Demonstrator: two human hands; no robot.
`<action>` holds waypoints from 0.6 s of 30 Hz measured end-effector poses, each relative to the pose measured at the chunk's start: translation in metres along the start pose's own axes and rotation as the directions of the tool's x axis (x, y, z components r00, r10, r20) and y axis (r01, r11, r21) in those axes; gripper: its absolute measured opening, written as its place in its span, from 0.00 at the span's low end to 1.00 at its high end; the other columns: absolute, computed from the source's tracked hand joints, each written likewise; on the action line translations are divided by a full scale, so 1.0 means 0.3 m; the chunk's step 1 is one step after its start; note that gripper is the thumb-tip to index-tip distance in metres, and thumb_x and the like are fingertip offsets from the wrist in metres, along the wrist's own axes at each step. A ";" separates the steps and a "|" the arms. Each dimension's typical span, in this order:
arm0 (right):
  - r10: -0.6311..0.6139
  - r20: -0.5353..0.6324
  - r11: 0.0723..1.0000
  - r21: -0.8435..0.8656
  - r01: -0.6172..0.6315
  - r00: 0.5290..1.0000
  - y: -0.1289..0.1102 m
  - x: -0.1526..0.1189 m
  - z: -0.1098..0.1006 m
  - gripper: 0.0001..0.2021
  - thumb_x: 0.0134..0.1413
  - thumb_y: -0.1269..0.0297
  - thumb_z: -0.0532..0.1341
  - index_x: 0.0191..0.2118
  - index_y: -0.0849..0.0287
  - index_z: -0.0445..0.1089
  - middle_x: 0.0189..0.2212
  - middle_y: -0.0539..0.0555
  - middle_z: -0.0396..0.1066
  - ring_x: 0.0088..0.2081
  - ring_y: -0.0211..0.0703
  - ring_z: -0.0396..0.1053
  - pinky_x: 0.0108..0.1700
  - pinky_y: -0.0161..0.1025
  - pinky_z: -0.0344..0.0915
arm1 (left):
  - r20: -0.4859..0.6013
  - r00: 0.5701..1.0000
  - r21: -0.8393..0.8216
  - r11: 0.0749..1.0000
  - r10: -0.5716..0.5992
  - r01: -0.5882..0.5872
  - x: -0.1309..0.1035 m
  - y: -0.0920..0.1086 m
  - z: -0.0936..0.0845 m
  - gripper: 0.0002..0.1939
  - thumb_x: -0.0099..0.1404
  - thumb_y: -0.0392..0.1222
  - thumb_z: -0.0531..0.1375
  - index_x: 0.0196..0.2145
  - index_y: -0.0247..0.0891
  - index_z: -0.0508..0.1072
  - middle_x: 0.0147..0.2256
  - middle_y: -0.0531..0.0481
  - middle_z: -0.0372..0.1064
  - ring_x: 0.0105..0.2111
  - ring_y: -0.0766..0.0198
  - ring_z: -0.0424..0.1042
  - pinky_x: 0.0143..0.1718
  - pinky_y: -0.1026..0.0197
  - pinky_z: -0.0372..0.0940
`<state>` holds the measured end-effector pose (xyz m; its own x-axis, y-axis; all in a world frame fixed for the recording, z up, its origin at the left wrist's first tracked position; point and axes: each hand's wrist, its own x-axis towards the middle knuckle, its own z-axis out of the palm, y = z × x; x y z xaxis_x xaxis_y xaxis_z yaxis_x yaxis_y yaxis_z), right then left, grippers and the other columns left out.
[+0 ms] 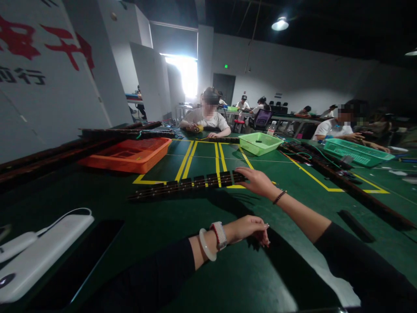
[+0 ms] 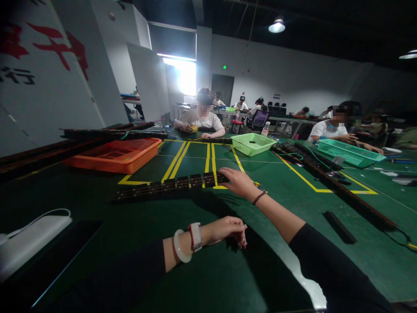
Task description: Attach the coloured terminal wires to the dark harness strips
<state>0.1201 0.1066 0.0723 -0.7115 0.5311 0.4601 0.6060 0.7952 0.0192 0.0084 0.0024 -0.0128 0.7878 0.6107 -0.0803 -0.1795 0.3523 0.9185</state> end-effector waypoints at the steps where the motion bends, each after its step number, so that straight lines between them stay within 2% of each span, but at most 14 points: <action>1: 0.000 -0.039 0.999 -0.036 -0.001 0.999 0.029 -0.009 -0.033 0.21 0.58 0.59 0.58 0.56 0.59 0.62 0.54 0.59 0.64 0.52 0.51 0.65 0.53 0.45 0.63 | -0.002 1.000 -0.001 1.000 0.003 -0.003 0.000 0.000 -0.001 0.24 0.48 0.58 0.65 0.24 0.32 0.67 0.24 0.48 0.69 0.26 0.64 0.70 0.37 0.57 0.61; 5: 0.127 -0.162 0.969 -0.189 -0.157 0.979 0.168 -0.053 -0.151 0.21 0.57 0.56 0.58 0.55 0.57 0.63 0.54 0.58 0.65 0.51 0.53 0.67 0.51 0.47 0.64 | -0.005 1.000 -0.007 1.000 0.010 -0.010 -0.002 0.000 -0.002 0.23 0.49 0.57 0.65 0.25 0.31 0.67 0.24 0.48 0.69 0.27 0.64 0.70 0.37 0.58 0.61; 7: 0.234 -0.236 0.929 -0.232 -0.288 0.943 0.241 -0.075 -0.194 0.22 0.56 0.54 0.60 0.54 0.57 0.64 0.52 0.58 0.67 0.49 0.54 0.68 0.49 0.48 0.65 | -0.006 1.000 -0.010 1.000 0.009 -0.009 -0.006 0.004 0.000 0.22 0.49 0.57 0.65 0.25 0.32 0.67 0.24 0.48 0.69 0.27 0.64 0.70 0.38 0.57 0.61; 9: 0.344 -0.305 0.873 -0.245 -0.422 0.888 0.309 -0.092 -0.224 0.22 0.54 0.54 0.61 0.53 0.58 0.66 0.50 0.59 0.69 0.48 0.54 0.68 0.48 0.47 0.65 | -0.010 1.000 -0.009 1.000 0.005 -0.005 -0.012 0.010 0.002 0.22 0.49 0.56 0.65 0.25 0.32 0.67 0.24 0.48 0.69 0.27 0.64 0.70 0.38 0.56 0.61; 12: 0.519 -0.375 0.751 -0.229 -0.620 0.768 0.396 -0.109 -0.249 0.22 0.52 0.53 0.61 0.50 0.60 0.69 0.45 0.60 0.71 0.45 0.54 0.70 0.45 0.45 0.65 | -0.021 1.000 -0.006 1.000 -0.009 0.009 -0.017 0.016 0.003 0.22 0.51 0.55 0.64 0.26 0.32 0.67 0.24 0.48 0.69 0.28 0.64 0.70 0.40 0.56 0.61; 15: 0.673 -0.413 0.595 -0.188 -0.781 0.613 0.466 -0.108 -0.258 0.23 0.51 0.51 0.61 0.48 0.62 0.71 0.41 0.62 0.73 0.41 0.54 0.70 0.42 0.44 0.65 | -0.015 1.000 -0.009 1.000 -0.023 0.023 -0.014 0.012 -0.001 0.22 0.51 0.56 0.64 0.26 0.31 0.67 0.25 0.48 0.70 0.28 0.64 0.71 0.40 0.55 0.61; 18: 0.788 -0.420 0.432 -0.144 -0.890 0.450 0.520 -0.089 -0.253 0.23 0.50 0.50 0.62 0.44 0.66 0.73 0.36 0.66 0.73 0.39 0.56 0.71 0.40 0.45 0.65 | -0.001 1.000 -0.030 0.999 -0.018 0.018 -0.009 0.007 -0.004 0.23 0.50 0.56 0.65 0.26 0.31 0.66 0.25 0.47 0.70 0.28 0.63 0.71 0.39 0.54 0.62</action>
<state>0.2607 0.1943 0.1303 0.3065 0.7426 0.5955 0.9465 -0.1710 -0.2738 0.0054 0.0024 -0.0110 0.7906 0.6045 -0.0975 -0.1827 0.3849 0.9047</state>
